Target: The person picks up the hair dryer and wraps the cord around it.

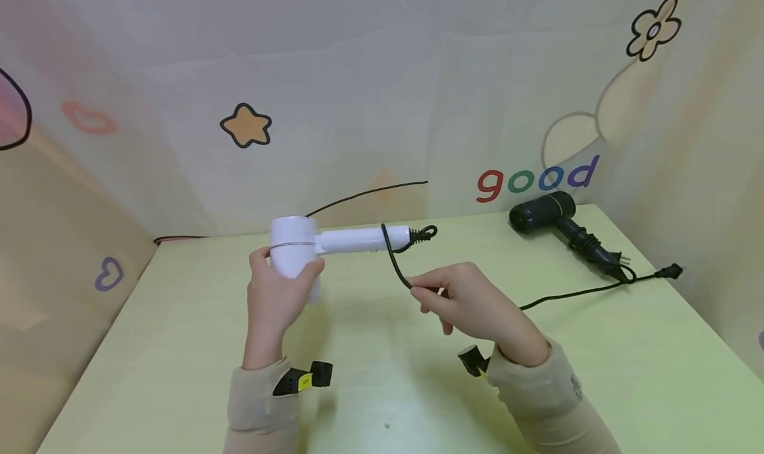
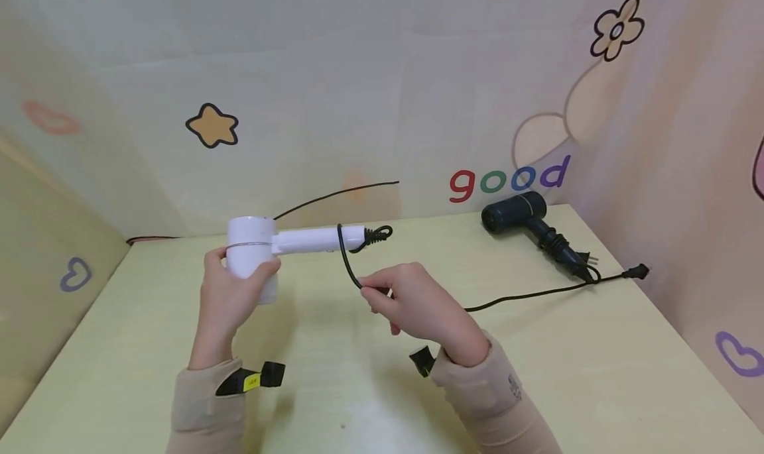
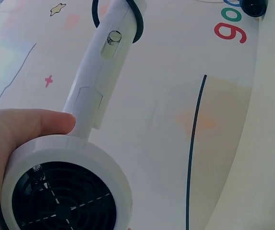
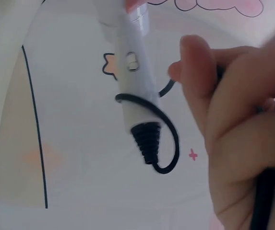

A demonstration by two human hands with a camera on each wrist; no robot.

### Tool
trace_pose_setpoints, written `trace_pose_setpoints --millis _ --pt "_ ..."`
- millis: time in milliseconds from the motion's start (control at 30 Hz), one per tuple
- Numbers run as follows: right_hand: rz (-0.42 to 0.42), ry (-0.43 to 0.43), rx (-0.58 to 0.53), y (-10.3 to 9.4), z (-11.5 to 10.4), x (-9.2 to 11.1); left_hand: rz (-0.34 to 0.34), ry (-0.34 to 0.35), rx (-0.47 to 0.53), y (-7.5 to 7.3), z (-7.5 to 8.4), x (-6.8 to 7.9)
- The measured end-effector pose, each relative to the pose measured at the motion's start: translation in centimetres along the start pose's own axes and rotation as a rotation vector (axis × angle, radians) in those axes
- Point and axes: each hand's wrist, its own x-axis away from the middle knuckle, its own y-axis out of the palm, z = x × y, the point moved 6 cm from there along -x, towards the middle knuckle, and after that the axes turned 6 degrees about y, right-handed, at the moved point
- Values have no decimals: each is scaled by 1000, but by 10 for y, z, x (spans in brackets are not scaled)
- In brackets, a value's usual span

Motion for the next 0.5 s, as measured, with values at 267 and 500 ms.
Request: trace_pose_setpoints --millis 267,500 --pt "-12 45 -33 6 -8 5 -37 14 32 5 4 1" --pt "-4 95 -89 15 -2 -6 -37 14 132 2 7 2"
